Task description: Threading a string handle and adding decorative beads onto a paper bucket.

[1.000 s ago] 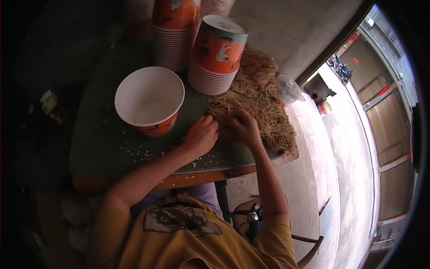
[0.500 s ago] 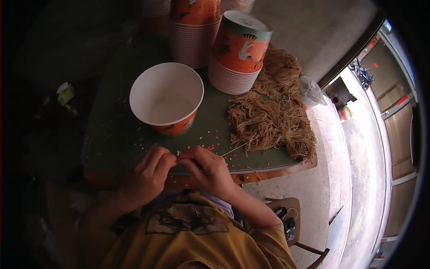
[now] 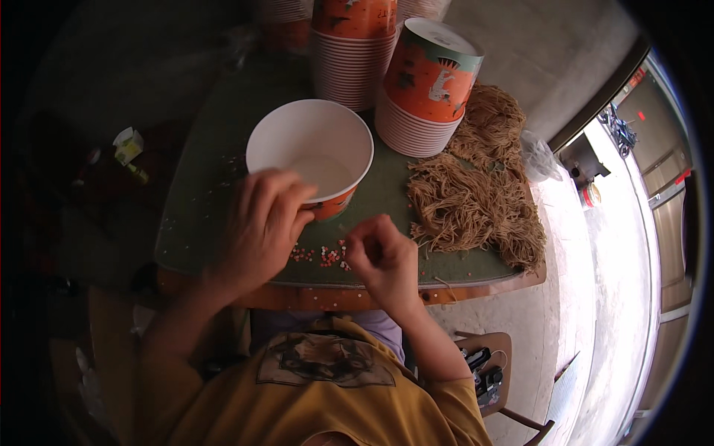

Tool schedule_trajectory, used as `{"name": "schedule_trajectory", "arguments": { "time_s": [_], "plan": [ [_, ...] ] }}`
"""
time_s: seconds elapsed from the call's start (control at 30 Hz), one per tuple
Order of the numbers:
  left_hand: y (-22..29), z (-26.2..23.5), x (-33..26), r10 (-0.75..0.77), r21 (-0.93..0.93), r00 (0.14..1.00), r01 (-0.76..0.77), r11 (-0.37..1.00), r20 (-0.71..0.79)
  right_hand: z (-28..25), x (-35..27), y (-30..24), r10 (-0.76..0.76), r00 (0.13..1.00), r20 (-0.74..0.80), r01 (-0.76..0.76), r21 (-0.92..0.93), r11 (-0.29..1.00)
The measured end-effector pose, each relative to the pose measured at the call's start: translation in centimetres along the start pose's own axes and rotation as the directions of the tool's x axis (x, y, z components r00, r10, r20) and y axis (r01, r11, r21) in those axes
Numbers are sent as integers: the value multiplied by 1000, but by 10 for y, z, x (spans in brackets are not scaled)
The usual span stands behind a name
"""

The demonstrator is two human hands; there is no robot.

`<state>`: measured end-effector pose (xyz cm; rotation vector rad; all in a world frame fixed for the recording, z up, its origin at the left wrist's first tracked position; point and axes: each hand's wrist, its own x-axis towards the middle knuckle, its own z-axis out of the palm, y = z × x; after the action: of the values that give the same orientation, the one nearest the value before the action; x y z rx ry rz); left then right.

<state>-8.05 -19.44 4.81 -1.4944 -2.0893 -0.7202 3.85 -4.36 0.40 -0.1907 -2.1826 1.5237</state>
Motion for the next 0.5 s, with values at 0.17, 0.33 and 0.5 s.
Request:
{"name": "schedule_trajectory", "arguments": {
  "time_s": [0.17,0.33,0.5],
  "plan": [
    [-19,6,12,-41,-170,966,86,982,254,13,15,13,72,985,-154,-53,120,991],
    [-15,11,15,-81,-221,976,126,967,201,18,22,20,157,974,-161,-120,218,969],
    [-9,10,17,-86,-231,973,136,964,214,20,26,21,171,974,-148,-120,302,946]
  ]
}}
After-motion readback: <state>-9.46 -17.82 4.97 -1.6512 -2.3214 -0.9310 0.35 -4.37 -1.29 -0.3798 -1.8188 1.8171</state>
